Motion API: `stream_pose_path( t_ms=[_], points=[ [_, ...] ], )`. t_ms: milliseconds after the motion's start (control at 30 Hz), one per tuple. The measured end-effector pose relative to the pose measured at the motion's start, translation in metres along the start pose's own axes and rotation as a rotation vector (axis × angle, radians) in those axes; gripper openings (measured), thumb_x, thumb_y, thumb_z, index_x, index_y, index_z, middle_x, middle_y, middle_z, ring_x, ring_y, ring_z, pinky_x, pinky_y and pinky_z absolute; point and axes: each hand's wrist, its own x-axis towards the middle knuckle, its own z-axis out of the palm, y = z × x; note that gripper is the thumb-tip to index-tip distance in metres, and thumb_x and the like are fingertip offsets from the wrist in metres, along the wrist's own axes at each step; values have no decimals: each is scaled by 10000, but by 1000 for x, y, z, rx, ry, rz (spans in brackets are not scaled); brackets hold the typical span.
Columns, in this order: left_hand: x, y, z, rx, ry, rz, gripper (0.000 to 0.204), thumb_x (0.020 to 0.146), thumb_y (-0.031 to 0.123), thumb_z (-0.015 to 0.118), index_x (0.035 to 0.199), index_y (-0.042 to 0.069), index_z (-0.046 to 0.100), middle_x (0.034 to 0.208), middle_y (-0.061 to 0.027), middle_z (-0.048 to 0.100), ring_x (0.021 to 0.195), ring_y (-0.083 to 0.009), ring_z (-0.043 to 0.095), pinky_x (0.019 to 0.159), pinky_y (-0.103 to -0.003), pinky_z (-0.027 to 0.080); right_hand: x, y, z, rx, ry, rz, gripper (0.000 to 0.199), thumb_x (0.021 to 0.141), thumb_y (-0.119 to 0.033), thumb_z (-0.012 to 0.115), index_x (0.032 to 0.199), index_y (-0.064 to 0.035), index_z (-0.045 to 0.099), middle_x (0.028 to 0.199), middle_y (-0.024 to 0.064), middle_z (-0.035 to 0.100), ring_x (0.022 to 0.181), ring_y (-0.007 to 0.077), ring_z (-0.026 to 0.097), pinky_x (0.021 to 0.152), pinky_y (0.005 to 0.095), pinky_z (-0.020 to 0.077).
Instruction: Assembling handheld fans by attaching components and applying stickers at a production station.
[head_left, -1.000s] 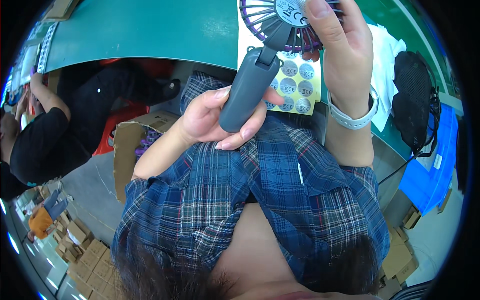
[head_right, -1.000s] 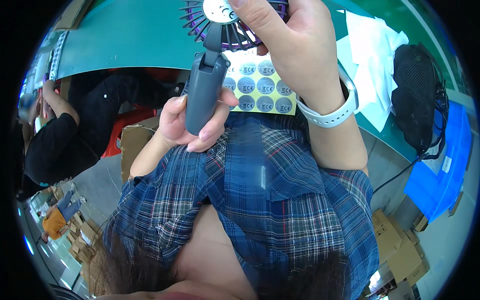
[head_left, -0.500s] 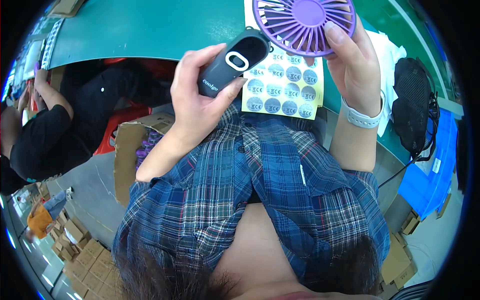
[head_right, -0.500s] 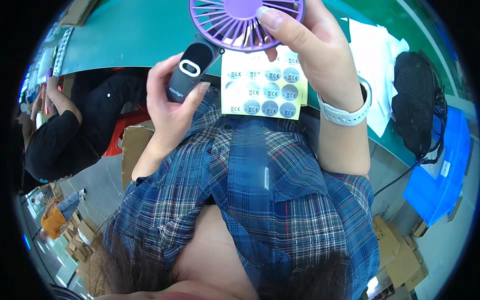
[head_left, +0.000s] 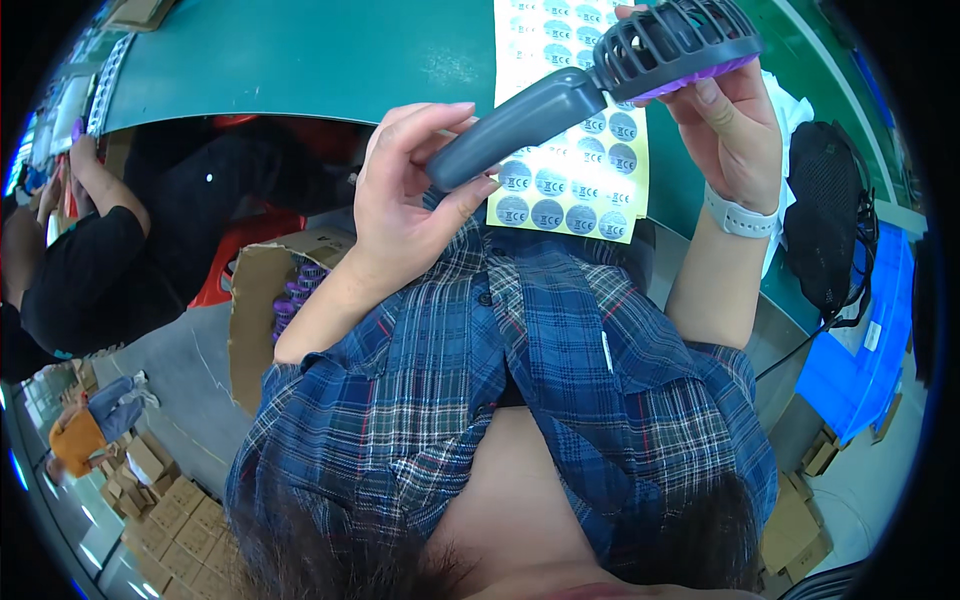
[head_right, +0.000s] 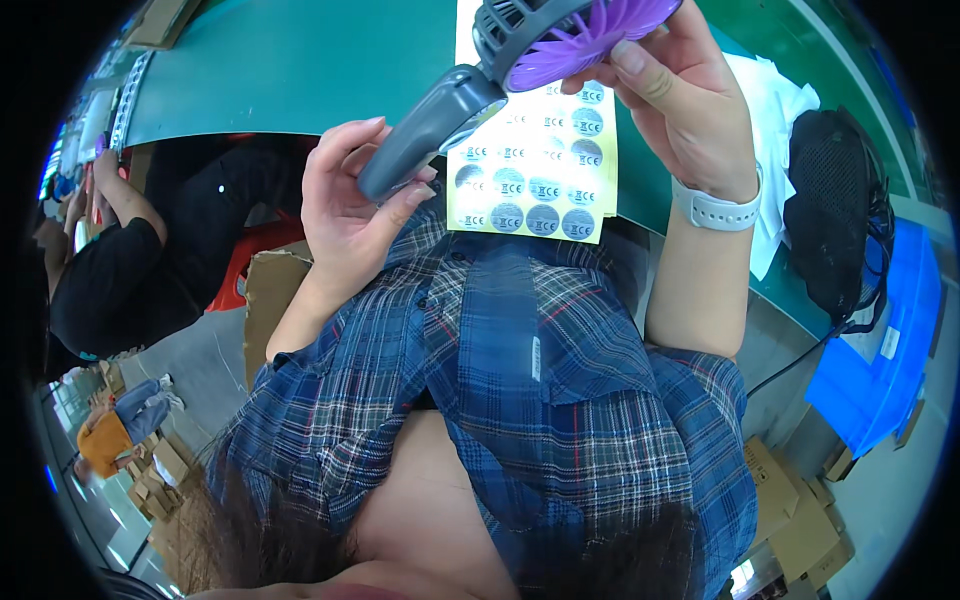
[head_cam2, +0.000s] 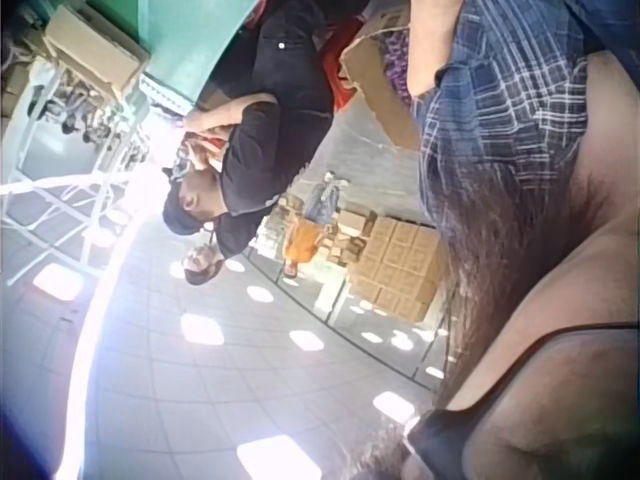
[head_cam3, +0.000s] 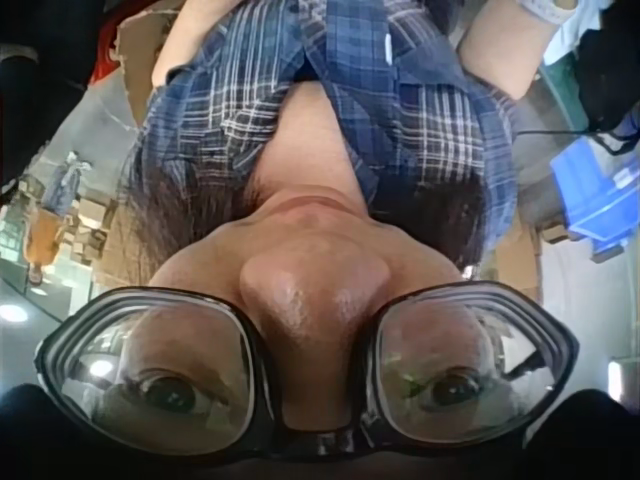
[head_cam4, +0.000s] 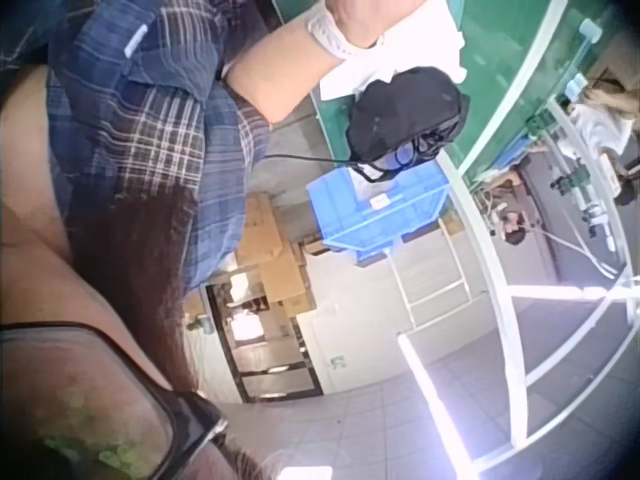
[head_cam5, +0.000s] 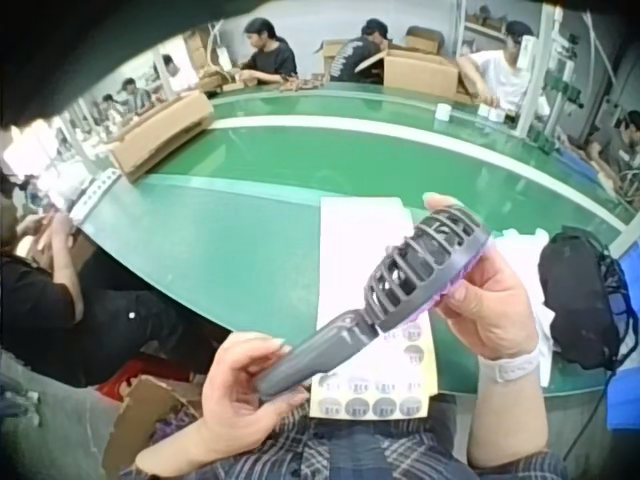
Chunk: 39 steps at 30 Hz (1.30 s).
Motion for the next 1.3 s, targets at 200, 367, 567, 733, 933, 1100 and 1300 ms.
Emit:
stream_pose_path(
  t_ms=[200, 367, 567, 733, 933, 1100, 1300],
  points=[
    [-3, 0, -4, 174, -38, 69, 585, 688, 90, 773, 1203, 18, 504, 1070, -112, 547, 890, -171, 615, 726, -261, 541, -4, 2, -14, -82, 159, 43, 397, 929, -188, 504, 1302, -83, 413, 1179, 133, 552, 1023, 220, 593, 808, 344, 495],
    [-1, 2, -1, 228, -86, 99, 680, 619, 240, 808, 1201, 28, 528, 990, -105, 615, 863, -161, 631, 707, -259, 544, 16, -7, 38, -23, 230, 16, 615, 857, -278, 598, 1312, 44, 337, 1183, 130, 526, 1056, 180, 538, 911, 303, 435],
    [-3, -2, -4, 238, -108, 128, 802, 581, 356, 802, 1235, 7, 495, 910, -99, 650, 801, -167, 648, 727, -262, 533, 11, 7, 17, 71, 68, -20, 359, 891, -281, 550, 1112, 0, 514, 873, 107, 589, 719, 176, 583, 654, 272, 484],
    [0, 7, 4, -195, -229, -67, 730, 753, 301, 733, 1307, -20, 383, 894, -101, 637, 758, -181, 645, 669, -250, 531, 6, 7, 28, -308, 270, -51, 386, 908, -398, 526, 1025, -33, 575, 703, 57, 580, 512, 86, 557, 470, 180, 446],
    [5, 5, 10, -762, -308, -518, 533, 896, 291, 541, 1260, -52, 357, 889, -117, 582, 671, -176, 621, 573, -231, 505, 28, 3, 67, -473, 346, 100, 502, 866, -204, 584, 1271, 31, 405, 1093, 105, 560, 871, 118, 572, 709, 226, 483],
    [5, 4, 8, -647, -335, -627, 451, 892, 247, 534, 1206, -39, 381, 856, -108, 560, 573, -149, 584, 457, -221, 459, 25, 8, 74, -273, 339, -132, 494, 867, -209, 587, 1260, 38, 415, 1050, 87, 575, 769, 76, 564, 573, 164, 455],
    [1, 9, 12, -565, -337, -598, 438, 877, 200, 557, 1200, -36, 379, 842, -106, 553, 546, -145, 577, 432, -227, 452, 13, 24, 43, -580, 101, -152, 352, 911, -365, 533, 1045, -41, 566, 693, 50, 577, 519, 83, 561, 462, 195, 443]
  ],
)
